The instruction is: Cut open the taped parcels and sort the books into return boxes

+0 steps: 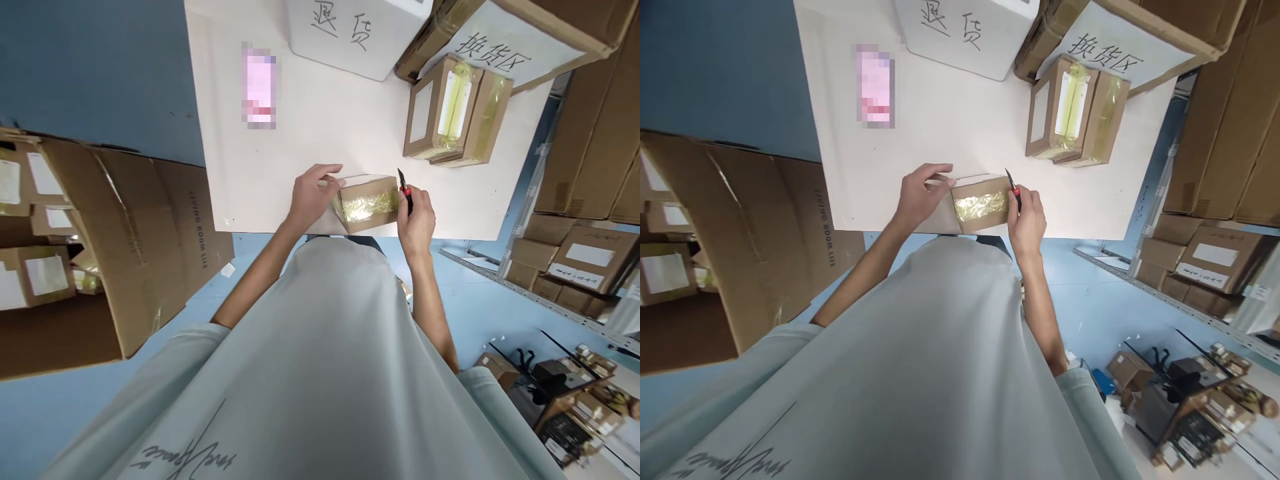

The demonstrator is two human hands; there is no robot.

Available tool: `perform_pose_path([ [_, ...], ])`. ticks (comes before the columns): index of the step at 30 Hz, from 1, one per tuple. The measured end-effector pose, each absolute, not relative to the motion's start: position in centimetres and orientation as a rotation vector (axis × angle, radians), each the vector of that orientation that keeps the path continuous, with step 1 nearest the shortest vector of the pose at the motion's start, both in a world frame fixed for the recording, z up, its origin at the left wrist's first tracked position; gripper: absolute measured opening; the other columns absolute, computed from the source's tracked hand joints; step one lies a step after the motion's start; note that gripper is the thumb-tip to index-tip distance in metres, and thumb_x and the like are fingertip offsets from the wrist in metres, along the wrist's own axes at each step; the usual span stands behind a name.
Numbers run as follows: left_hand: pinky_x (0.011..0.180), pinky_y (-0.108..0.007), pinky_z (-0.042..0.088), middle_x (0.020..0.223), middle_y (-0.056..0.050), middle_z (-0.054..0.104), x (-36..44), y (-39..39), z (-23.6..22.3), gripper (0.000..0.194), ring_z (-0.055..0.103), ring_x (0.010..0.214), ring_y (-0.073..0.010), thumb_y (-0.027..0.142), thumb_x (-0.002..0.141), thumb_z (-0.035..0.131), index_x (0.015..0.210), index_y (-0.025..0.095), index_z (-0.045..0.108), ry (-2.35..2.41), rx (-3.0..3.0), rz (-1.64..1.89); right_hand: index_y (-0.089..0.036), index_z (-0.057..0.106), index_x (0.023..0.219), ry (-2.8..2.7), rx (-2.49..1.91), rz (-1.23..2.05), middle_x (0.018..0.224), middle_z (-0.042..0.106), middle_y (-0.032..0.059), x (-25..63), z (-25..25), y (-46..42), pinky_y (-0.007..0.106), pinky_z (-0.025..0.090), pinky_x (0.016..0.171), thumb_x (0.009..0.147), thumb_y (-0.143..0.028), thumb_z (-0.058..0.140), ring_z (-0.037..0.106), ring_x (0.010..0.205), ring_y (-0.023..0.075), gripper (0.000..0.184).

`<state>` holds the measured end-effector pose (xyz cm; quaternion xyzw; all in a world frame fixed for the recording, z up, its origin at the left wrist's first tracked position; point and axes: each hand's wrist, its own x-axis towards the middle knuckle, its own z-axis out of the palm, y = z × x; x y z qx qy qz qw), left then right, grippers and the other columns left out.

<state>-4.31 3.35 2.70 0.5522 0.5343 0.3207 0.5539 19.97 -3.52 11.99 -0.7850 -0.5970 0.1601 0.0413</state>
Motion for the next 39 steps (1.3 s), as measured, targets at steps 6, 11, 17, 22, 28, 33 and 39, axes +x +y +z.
perform_pose_path([
  [6, 0.105, -0.048, 0.068, 0.118, -0.007, 0.085, -4.7, 5.7, 3.1, 0.018, 0.08, 0.112, -0.0284, 0.033, 0.094, 0.088, 0.11, 0.024, 0.088, 1.134, 1.371, 0.65, -0.026, 0.063, 0.145, -1.683, -2.504, 0.736, 0.11, 0.081, 0.0126, 16.7, 13.8, -5.9, 0.039, 0.056, 0.087, 0.121, -0.059, 0.016, 0.077, 0.099, 0.0316, 0.062],
  [11, 0.103, -0.047, 0.069, 0.114, -0.005, 0.086, -4.8, 5.2, 2.4, 0.016, 0.08, 0.11, -0.0288, 0.033, 0.09, 0.09, 0.104, 0.026, 0.089, 1.092, 1.351, 0.622, -0.025, 0.056, 0.157, -1.635, -2.487, 0.922, 0.119, 0.083, 0.0134, 14.9, 13.7, -7.2, 0.04, 0.06, 0.089, 0.121, -0.052, 0.026, 0.082, 0.101, 0.0332, 0.054],
  [17, 0.099, -0.044, 0.07, 0.113, -0.004, 0.086, -4.9, 5.2, 2.6, 0.015, 0.08, 0.111, -0.0279, 0.036, 0.091, 0.089, 0.102, 0.026, 0.09, 1.081, 1.353, 0.632, -0.024, 0.061, 0.161, -1.811, -2.293, 1.158, 0.125, 0.086, 0.0118, 13.0, 14.2, -6.5, 0.043, 0.062, 0.095, 0.116, -0.041, 0.042, 0.082, 0.109, 0.035, 0.051],
  [22, 0.105, -0.048, 0.069, 0.118, -0.004, 0.086, -5.0, 5.1, 2.6, 0.021, 0.079, 0.113, -0.0284, 0.039, 0.091, 0.092, 0.107, 0.026, 0.089, 1.061, 1.334, 0.624, -0.024, 0.06, 0.166, -1.877, -2.335, 1.134, 0.13, 0.086, 0.0117, 12.5, 14.3, -5.8, 0.044, 0.062, 0.097, 0.117, -0.04, 0.041, 0.082, 0.114, 0.0363, 0.055],
  [28, 0.106, -0.049, 0.068, 0.114, -0.004, 0.085, -4.8, 5.1, 2.7, 0.014, 0.08, 0.109, -0.027, 0.032, 0.092, 0.088, 0.104, 0.024, 0.089, 1.056, 1.287, 0.625, -0.022, 0.06, 0.167, -1.928, -2.349, 1.149, 0.128, 0.086, 0.012, 12.1, 14.7, -5.9, 0.043, 0.062, 0.098, 0.117, -0.038, 0.043, 0.083, 0.113, 0.0353, 0.055],
  [33, 0.105, -0.047, 0.067, 0.112, -0.003, 0.086, -4.8, 5.2, 3.0, 0.013, 0.08, 0.108, -0.0257, 0.031, 0.091, 0.087, 0.102, 0.025, 0.089, 1.071, 1.267, 0.609, -0.02, 0.058, 0.168, -1.971, -2.398, 1.145, 0.116, 0.088, 0.0125, 11.1, 15.1, -5.8, 0.042, 0.062, 0.093, 0.117, -0.034, 0.043, 0.083, 0.105, 0.0348, 0.056],
  [39, 0.103, -0.042, 0.067, 0.112, -0.004, 0.087, -4.7, 5.2, 3.1, 0.013, 0.08, 0.11, -0.0252, 0.032, 0.089, 0.088, 0.099, 0.025, 0.09, 1.089, 1.241, 0.614, -0.015, 0.055, 0.168, -2.018, -2.506, 1.112, 0.111, 0.087, 0.0155, 9.7, 16.0, -5.3, 0.039, 0.058, 0.088, 0.118, -0.031, 0.038, 0.082, 0.096, 0.0347, 0.055],
])
